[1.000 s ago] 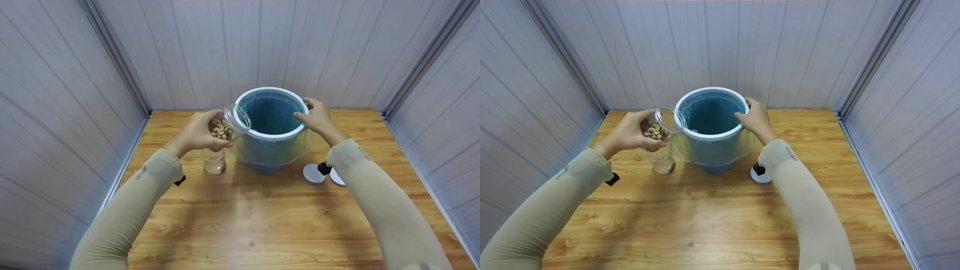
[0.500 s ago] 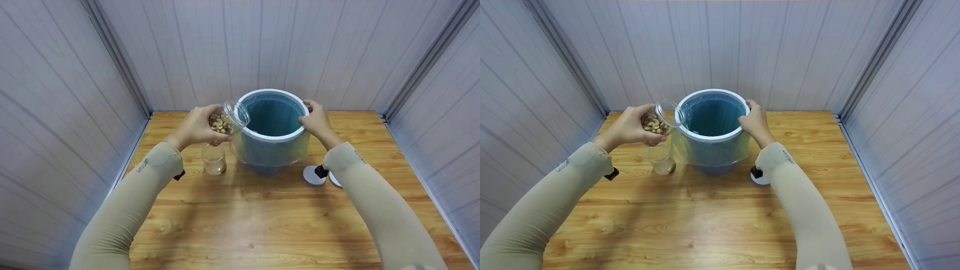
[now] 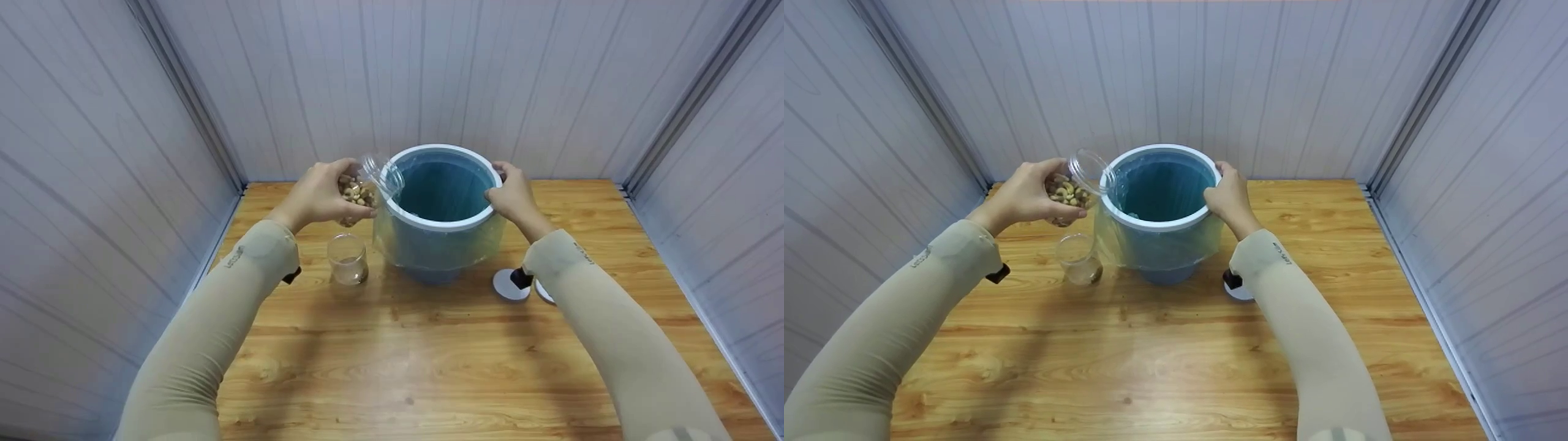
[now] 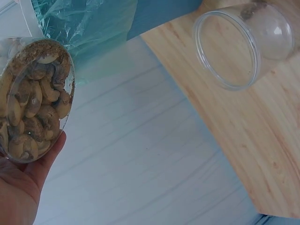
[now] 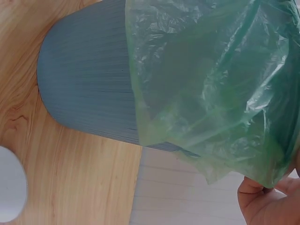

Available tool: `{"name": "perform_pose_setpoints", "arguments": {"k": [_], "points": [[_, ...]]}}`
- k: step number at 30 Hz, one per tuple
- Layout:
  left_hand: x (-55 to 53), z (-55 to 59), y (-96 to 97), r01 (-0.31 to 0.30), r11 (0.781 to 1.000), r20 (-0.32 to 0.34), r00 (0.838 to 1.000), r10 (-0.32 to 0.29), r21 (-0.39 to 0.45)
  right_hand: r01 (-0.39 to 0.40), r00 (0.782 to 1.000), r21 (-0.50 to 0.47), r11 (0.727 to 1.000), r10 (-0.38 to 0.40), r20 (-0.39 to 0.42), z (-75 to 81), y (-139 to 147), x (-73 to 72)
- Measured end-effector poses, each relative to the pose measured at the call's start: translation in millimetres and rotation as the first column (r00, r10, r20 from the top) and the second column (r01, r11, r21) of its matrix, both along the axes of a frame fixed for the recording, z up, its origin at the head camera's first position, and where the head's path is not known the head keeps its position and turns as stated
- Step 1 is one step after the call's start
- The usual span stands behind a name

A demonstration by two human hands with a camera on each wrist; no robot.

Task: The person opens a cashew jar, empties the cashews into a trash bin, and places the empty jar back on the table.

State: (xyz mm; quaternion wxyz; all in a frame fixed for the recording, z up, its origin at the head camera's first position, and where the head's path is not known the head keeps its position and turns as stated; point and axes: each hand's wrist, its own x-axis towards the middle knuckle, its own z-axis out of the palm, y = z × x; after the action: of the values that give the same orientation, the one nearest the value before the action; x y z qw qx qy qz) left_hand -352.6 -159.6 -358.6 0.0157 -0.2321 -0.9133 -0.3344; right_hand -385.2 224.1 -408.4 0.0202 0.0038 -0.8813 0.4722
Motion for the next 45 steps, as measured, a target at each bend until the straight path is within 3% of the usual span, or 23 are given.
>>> {"name": "perform_pose_setpoints", "arguments": {"k": [9,15,27,45], "points": [[-6.7,6.3,1.1,-0.024,1.000,0.031,0.999,0.025,-0.012,0.004,1.000,0.003,1.000,-0.004,0.013,0.7,-2,-3.2],[-11.9,9.9,5.3,-0.035,0.997,0.034,0.999,0.038,-0.073,0.002,0.999,0.010,1.000,-0.003,0.032,1.0,-3,-4.2],[-19.7,18.2,14.5,-0.050,0.977,-0.058,0.998,0.038,-0.205,0.013,1.000,0.046,0.999,-0.014,0.018,0.8,-3,-5.4],[-29.6,27.5,24.5,-0.047,0.940,-0.159,0.987,-0.007,-0.337,0.014,0.997,0.045,0.999,-0.017,0.072,6.4,-9,-0.5]]}}
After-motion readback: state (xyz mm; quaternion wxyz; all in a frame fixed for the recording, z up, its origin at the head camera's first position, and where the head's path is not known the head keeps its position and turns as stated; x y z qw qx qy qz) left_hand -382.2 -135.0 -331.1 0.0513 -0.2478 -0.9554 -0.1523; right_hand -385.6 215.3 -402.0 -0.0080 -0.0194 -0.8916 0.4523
